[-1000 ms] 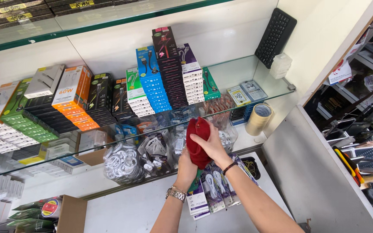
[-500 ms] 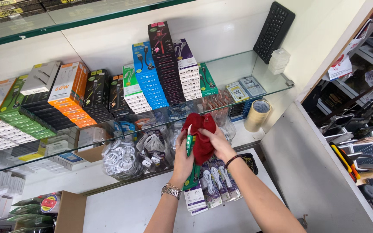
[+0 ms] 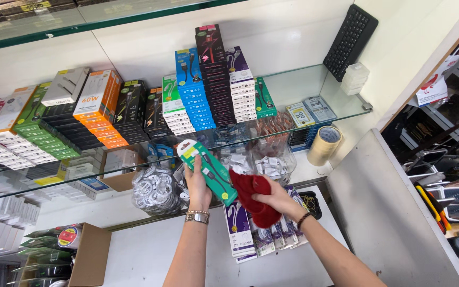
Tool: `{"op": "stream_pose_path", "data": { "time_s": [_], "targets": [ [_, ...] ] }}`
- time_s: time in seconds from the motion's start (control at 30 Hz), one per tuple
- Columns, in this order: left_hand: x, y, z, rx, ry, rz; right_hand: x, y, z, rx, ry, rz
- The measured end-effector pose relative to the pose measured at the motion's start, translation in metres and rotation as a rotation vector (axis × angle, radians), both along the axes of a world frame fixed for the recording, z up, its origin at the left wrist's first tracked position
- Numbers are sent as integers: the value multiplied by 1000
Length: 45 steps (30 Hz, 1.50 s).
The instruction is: The person wipes packaged electronics products, including boxed cables and chargers, with a red cloth one at a time at a glass display shelf, then places the wiped packages back onto the shelf and stacks them in rows.
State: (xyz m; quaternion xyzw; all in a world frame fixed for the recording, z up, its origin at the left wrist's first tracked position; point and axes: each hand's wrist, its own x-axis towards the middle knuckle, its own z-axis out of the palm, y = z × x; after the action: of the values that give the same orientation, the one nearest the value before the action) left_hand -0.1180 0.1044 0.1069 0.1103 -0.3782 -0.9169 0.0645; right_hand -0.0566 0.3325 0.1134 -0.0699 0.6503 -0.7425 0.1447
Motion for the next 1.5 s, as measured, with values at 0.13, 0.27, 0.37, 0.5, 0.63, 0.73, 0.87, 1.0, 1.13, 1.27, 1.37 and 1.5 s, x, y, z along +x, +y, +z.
{"op": "stream_pose_path", "data": {
  "time_s": [0.13,0.27,0.37,0.5,0.63,0.73,0.87,1.0,1.13,1.27,1.37,1.5],
  "targets": [
    [8,19,-14,198,-2,-126,-16,-21,22,174,147,-210],
    [12,44,-28,289,-70,-252,-6,-61,23,567,692,-286],
    [3,20,-31,316,-90,-209,24,-41,15,560,685,-129],
    [-7,-5,-33,248,-89,2,55,5,-15,696,489,-97],
    [-3,15,-32,201,-182,-115,55,39,-56,937,411,-206],
    [-1,49,-26,-129,-234,-222,31,47,-66,796,421,-216],
    [-16,95,-9,-402,6,-238,-6,66,-28,117,-57,115],
    [-44,113,11,-761,155,-178,-33,93,20,194,75,-30],
    [-63,114,20,-1316,389,31,-95,106,39,284,97,-271],
    [-81,124,17,-1429,446,16,-185,97,45,361,317,-282],
    [-92,129,10,-1546,391,-41,-223,84,33,632,450,-355],
    [-96,129,0,-1641,308,-184,-222,75,4,924,721,-293]
  ]
}}
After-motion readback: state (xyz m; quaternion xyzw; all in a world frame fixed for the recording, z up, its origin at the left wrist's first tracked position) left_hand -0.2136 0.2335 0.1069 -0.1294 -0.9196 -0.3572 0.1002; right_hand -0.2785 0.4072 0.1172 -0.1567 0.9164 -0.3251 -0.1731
